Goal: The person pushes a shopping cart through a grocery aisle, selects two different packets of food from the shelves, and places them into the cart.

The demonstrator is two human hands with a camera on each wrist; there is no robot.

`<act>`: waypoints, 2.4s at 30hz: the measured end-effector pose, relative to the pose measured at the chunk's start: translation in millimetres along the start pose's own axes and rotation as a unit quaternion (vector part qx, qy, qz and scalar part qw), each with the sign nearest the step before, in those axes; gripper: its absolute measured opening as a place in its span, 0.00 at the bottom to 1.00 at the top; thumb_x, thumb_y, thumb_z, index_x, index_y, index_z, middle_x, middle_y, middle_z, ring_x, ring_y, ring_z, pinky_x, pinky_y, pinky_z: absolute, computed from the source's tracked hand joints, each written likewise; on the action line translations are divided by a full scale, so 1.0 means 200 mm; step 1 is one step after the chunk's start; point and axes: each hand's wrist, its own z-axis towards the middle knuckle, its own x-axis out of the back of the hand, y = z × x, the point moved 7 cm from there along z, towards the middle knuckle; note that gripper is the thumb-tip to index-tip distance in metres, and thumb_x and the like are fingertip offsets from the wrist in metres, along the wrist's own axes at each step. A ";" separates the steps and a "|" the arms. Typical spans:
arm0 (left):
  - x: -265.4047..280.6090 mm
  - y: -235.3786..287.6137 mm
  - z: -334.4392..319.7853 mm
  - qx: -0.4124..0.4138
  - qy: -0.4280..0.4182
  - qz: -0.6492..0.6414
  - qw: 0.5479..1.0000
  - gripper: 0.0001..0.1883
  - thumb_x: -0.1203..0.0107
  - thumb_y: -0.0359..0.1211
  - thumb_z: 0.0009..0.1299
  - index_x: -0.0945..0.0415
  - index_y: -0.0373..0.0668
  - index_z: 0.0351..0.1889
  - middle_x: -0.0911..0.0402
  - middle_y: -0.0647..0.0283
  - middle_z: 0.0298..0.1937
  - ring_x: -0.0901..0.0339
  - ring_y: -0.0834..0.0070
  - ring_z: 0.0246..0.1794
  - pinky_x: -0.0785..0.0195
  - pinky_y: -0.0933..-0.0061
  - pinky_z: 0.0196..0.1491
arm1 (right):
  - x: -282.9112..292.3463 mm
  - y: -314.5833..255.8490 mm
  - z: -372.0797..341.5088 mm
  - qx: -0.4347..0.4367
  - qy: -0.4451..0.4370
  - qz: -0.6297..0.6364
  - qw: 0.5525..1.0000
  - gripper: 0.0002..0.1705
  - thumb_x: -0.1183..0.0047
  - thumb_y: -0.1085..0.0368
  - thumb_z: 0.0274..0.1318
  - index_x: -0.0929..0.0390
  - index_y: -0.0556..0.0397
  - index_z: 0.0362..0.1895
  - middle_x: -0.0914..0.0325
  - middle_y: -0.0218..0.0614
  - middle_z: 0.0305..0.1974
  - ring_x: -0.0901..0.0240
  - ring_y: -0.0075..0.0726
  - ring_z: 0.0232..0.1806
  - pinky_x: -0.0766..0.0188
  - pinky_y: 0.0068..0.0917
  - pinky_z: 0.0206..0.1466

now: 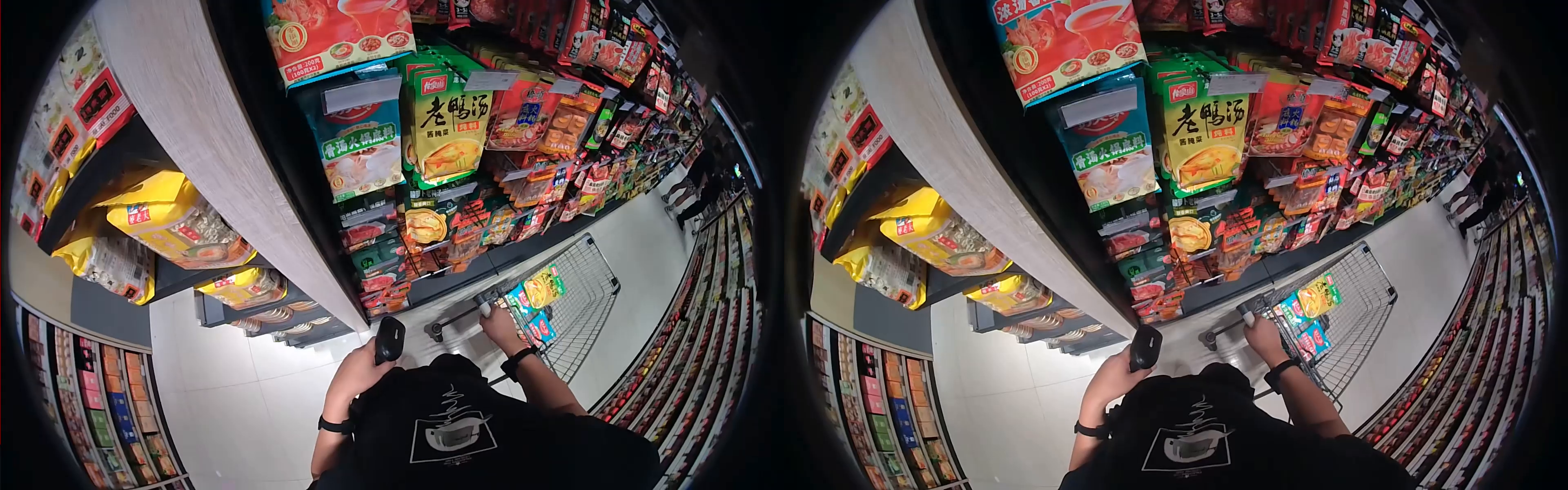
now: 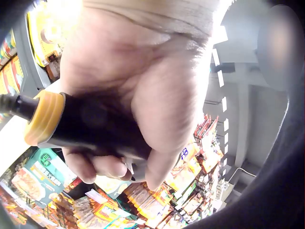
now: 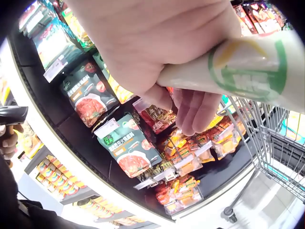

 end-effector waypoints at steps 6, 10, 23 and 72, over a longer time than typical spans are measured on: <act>-0.05 0.04 0.02 -0.023 0.002 0.010 1.000 0.24 0.27 0.39 0.70 0.19 0.38 0.59 0.09 0.41 0.44 0.10 0.41 0.49 0.19 0.51 0.52 | 0.07 -0.06 -0.10 -0.010 -0.013 0.041 0.999 0.32 0.35 0.52 0.65 0.22 0.60 0.65 0.12 0.66 0.43 0.13 0.72 0.48 0.18 0.60 0.55; -0.12 0.11 0.08 -0.051 -0.033 0.012 0.998 0.21 0.26 0.39 0.72 0.17 0.37 0.57 0.09 0.46 0.40 0.08 0.50 0.43 0.19 0.57 0.48 | 0.12 -0.07 -0.24 0.058 0.015 0.093 0.994 0.30 0.36 0.58 0.67 0.30 0.55 0.67 0.14 0.60 0.52 0.15 0.68 0.55 0.19 0.58 0.57; -0.54 0.47 0.20 -0.122 -0.208 0.116 0.964 0.26 0.27 0.39 0.74 0.20 0.38 0.64 0.09 0.48 0.46 0.10 0.54 0.47 0.21 0.58 0.53 | 0.28 0.63 -1.25 -0.177 0.000 0.023 0.984 0.27 0.32 0.43 0.62 0.12 0.54 0.49 0.10 0.50 0.44 0.12 0.60 0.48 0.17 0.53 0.54; -1.00 0.66 -0.59 -0.182 -0.272 0.129 0.936 0.24 0.29 0.43 0.73 0.19 0.39 0.60 0.09 0.44 0.47 0.11 0.42 0.49 0.19 0.51 0.52 | 0.11 0.61 -1.72 -0.208 0.092 -0.098 0.969 0.10 0.44 0.59 0.66 0.14 0.50 0.37 0.11 0.44 0.28 0.10 0.52 0.30 0.14 0.50 0.34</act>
